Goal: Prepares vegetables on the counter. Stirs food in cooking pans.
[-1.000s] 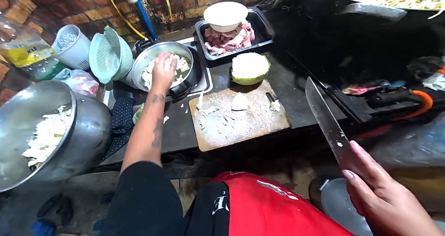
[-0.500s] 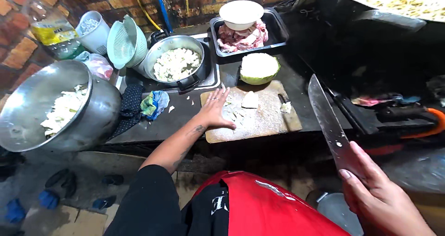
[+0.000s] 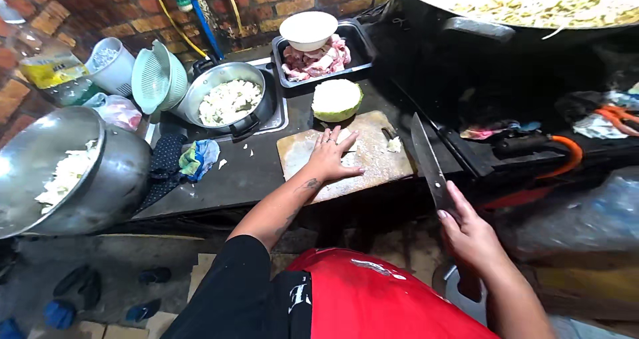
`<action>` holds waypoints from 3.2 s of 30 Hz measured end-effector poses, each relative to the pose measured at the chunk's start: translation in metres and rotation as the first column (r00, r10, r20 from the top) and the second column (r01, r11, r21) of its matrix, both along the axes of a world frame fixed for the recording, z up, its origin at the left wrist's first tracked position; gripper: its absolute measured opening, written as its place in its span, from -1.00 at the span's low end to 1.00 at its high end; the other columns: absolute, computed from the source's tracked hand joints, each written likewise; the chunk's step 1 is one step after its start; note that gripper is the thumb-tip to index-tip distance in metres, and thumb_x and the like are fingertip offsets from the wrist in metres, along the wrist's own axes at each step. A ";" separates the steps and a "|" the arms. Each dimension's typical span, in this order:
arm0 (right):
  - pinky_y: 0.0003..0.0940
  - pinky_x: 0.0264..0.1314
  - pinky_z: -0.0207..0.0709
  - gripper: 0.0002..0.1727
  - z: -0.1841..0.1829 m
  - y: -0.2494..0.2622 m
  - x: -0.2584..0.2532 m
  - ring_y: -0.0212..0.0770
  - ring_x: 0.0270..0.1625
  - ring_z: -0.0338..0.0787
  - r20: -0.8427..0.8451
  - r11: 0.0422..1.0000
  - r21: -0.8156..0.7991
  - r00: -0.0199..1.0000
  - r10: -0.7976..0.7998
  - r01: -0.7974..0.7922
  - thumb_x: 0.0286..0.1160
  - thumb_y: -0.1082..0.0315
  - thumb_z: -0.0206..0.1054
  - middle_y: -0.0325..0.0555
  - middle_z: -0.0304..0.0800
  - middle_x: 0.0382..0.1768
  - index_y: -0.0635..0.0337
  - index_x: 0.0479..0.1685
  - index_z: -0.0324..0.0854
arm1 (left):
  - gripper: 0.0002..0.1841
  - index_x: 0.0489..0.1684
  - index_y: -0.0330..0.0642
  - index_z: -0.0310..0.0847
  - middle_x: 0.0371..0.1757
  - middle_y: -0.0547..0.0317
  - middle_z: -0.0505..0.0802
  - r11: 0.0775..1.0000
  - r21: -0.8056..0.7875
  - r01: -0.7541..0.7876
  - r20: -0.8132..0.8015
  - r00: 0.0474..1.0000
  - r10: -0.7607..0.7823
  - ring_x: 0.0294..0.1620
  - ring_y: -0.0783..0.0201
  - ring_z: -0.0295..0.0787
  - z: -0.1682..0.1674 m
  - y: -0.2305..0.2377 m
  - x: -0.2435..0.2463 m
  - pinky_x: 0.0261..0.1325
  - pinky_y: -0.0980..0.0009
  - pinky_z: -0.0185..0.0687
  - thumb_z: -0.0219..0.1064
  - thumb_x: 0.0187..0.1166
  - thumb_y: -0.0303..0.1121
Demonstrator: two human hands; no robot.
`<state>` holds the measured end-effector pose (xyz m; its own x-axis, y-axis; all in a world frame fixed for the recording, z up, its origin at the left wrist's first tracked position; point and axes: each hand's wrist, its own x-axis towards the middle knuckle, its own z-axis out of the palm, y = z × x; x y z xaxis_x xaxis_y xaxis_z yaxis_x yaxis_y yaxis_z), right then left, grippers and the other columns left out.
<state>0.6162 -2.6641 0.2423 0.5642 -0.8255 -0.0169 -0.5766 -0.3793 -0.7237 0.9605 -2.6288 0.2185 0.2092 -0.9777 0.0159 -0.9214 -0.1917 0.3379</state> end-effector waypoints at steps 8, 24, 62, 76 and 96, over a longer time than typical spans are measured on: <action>0.36 0.30 0.56 -0.27 0.002 -0.029 0.045 0.47 0.14 0.82 -0.357 1.000 0.028 0.934 0.010 0.000 0.86 0.39 -0.01 0.50 0.80 0.11 -0.05 0.97 -0.20 | -0.54 0.57 0.12 0.62 0.73 -0.23 0.46 0.993 -0.104 0.053 -0.020 0.998 -0.055 0.83 -0.23 0.18 -0.008 -0.010 0.004 0.79 -0.14 0.11 0.11 0.79 -0.03; 0.39 0.17 0.59 -0.24 -0.015 0.011 0.064 0.50 0.01 0.85 -0.176 0.993 0.022 0.977 0.118 -0.116 0.79 0.45 0.09 0.53 0.77 0.18 0.06 0.95 -0.13 | -0.71 -0.05 -0.37 0.79 0.06 -0.29 0.83 0.936 -0.246 -0.250 0.096 0.955 0.281 0.30 -0.23 0.74 -0.001 0.028 0.038 0.44 -0.01 0.60 0.19 0.74 -0.32; 0.13 -0.16 0.62 -0.18 -0.024 0.038 0.079 0.03 -0.25 0.72 -0.076 0.992 0.110 0.996 -0.052 0.061 0.70 0.40 0.10 0.46 0.51 0.50 0.03 0.96 -0.16 | -0.75 0.13 -0.34 0.76 0.08 -0.17 0.87 0.710 -0.012 -0.704 -0.410 0.651 0.639 0.14 0.00 0.83 0.034 0.190 0.180 0.33 0.03 0.67 0.39 0.58 -0.46; 0.00 0.30 0.61 -0.18 -0.016 0.043 0.081 0.08 0.20 0.76 -0.118 0.996 0.088 0.993 -0.023 0.033 0.72 0.41 0.07 0.46 0.19 0.74 0.16 0.95 -0.23 | -0.80 -0.03 -0.36 0.79 0.09 -0.22 0.85 0.899 0.096 -0.428 -0.314 0.844 0.435 0.23 -0.10 0.79 0.041 0.152 0.174 0.38 -0.04 0.62 0.31 0.49 -0.61; -0.17 -0.32 0.62 -0.23 -0.008 -0.008 0.027 -0.26 -0.46 0.67 0.044 0.988 0.156 0.999 -0.024 0.017 0.70 0.40 0.13 0.18 0.79 0.23 -0.09 0.94 0.00 | -0.09 0.28 -0.43 0.64 0.23 -0.42 0.76 0.841 0.237 -0.486 -0.419 0.730 0.540 0.29 -0.26 0.74 0.085 -0.064 0.116 0.32 -0.28 0.59 0.27 0.47 0.42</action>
<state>0.6435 -2.6717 0.2338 0.5503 -0.8262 -0.1206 -0.5480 -0.2484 -0.7987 1.0769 -2.6932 0.3033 0.6354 -0.7092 -0.3054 -0.4170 -0.6481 0.6372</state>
